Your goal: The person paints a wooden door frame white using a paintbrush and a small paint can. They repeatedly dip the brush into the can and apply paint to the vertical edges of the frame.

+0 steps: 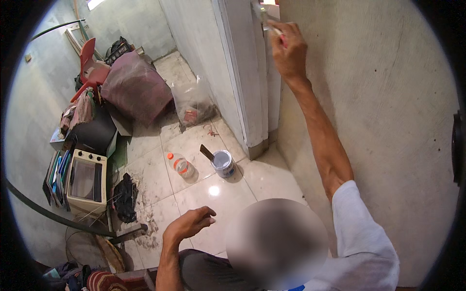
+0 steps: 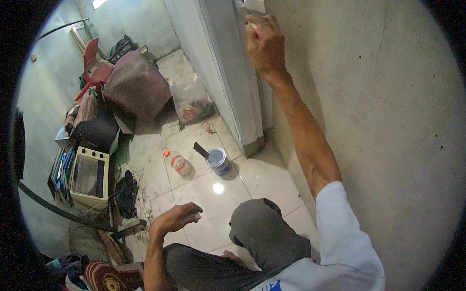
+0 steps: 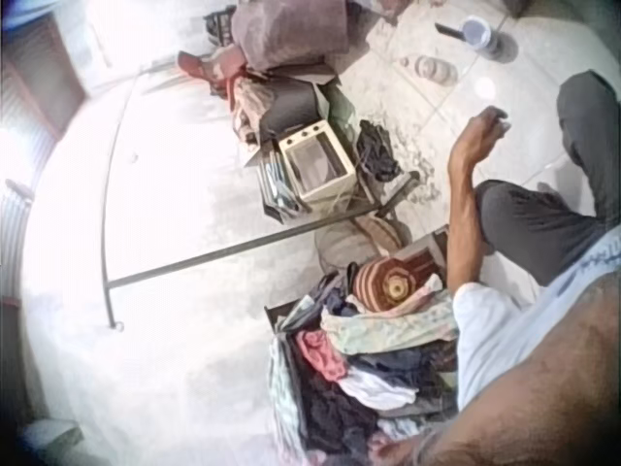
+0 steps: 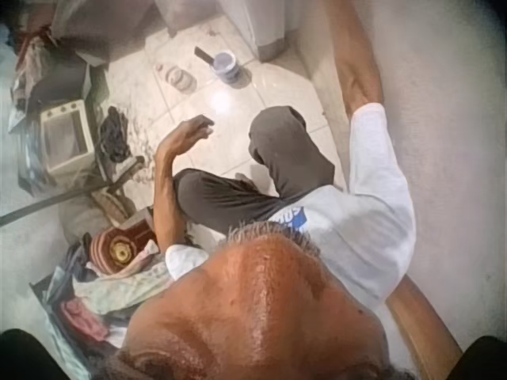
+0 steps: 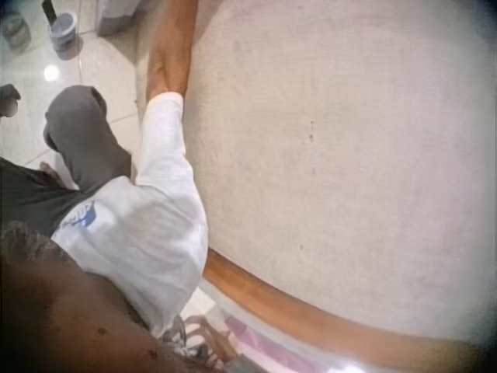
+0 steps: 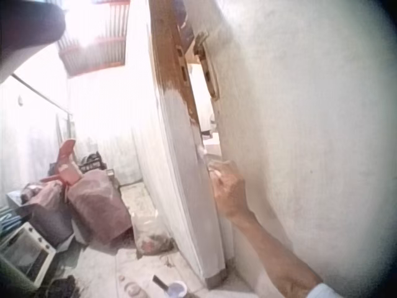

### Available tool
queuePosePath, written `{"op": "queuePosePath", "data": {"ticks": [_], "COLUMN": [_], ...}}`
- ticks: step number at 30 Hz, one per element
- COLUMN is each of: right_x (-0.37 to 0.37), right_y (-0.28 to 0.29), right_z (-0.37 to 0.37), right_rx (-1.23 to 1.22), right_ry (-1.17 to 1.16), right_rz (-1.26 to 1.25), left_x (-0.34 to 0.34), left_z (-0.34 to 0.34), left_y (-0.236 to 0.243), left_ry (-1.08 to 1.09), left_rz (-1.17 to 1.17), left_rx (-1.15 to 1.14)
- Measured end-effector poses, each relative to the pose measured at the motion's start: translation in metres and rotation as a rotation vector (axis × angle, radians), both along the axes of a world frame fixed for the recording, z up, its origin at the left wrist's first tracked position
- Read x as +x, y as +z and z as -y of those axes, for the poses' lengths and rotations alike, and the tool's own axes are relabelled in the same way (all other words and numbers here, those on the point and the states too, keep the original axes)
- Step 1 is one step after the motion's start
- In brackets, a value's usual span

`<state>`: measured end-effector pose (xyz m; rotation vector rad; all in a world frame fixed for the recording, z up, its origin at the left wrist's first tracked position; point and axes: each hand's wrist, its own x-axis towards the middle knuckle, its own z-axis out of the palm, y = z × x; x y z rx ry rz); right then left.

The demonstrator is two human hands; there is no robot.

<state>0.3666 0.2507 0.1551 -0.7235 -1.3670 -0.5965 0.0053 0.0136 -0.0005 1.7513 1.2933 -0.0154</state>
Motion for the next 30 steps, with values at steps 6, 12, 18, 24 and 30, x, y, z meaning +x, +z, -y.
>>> {"op": "queuePosePath", "data": {"ticks": [6,12,18,24,30], "right_x": [0.005,0.002,0.016,0.019,0.034], "right_y": [0.016,0.017,-0.001,-0.026,0.061], "right_z": [-0.008,-0.006,-0.011,0.029,0.016], "right_rx": [0.103,0.022,0.061,-0.33,-0.477], "right_ry": [-0.019,0.017,-0.034,-0.032,-0.288], "right_rz": [-0.004,-0.055,0.04,0.105,0.144], "left_x": [0.003,0.002,0.001,0.001,0.004], "left_z": [0.001,0.0,-0.001,-0.002,-0.003], "left_y": [0.004,0.005,-0.001,0.005,0.004], "left_ry": [-0.025,-0.018,-0.03,-0.022,-0.03], "left_rz": [-0.005,-0.06,-0.018,-0.09,-0.021], "left_rx": [0.017,-0.025,-0.012,-0.035,0.026]}}
